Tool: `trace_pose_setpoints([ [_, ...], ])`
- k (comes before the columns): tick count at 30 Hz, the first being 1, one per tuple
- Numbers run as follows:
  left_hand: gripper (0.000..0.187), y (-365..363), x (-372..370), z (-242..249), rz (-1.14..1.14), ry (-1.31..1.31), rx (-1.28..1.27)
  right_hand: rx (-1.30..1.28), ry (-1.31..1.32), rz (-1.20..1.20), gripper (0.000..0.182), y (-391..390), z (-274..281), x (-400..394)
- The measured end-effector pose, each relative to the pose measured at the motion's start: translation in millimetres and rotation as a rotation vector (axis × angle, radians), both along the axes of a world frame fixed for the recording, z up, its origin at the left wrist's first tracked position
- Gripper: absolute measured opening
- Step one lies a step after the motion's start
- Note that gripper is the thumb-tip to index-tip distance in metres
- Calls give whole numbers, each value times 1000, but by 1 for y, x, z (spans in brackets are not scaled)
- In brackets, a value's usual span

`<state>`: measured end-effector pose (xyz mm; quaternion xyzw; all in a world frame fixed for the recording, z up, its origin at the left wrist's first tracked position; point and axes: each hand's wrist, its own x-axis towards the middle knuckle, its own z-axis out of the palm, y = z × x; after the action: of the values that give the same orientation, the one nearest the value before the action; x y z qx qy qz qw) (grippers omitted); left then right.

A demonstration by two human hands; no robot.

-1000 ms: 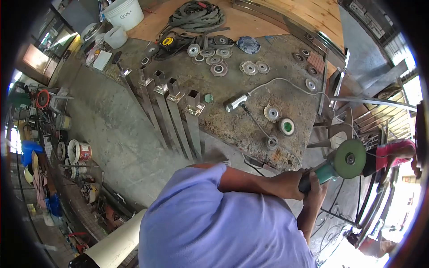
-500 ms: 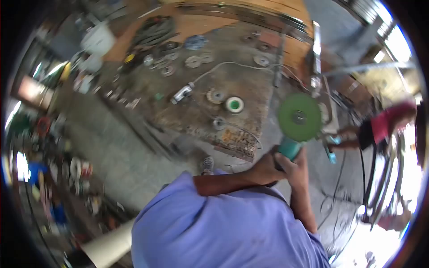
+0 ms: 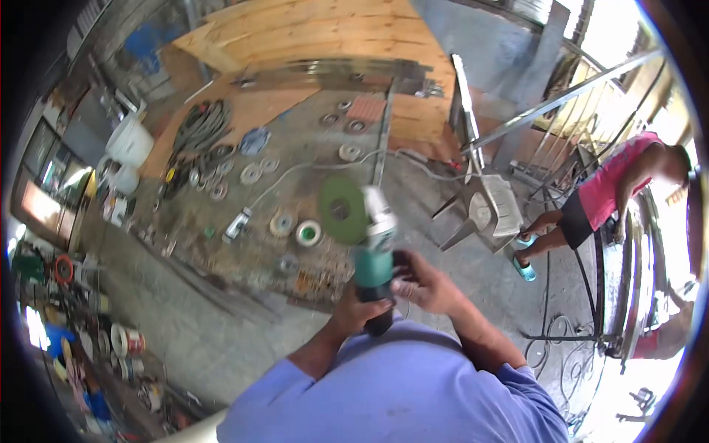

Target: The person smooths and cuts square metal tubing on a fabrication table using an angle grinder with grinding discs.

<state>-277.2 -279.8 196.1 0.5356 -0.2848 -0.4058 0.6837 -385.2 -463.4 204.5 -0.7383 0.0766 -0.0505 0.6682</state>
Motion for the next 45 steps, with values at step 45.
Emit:
trace_pose_setpoints([
  [45,48,-204,62,-6,1587,281,138,-1453,377,-164,82,-526,-95,674],
])
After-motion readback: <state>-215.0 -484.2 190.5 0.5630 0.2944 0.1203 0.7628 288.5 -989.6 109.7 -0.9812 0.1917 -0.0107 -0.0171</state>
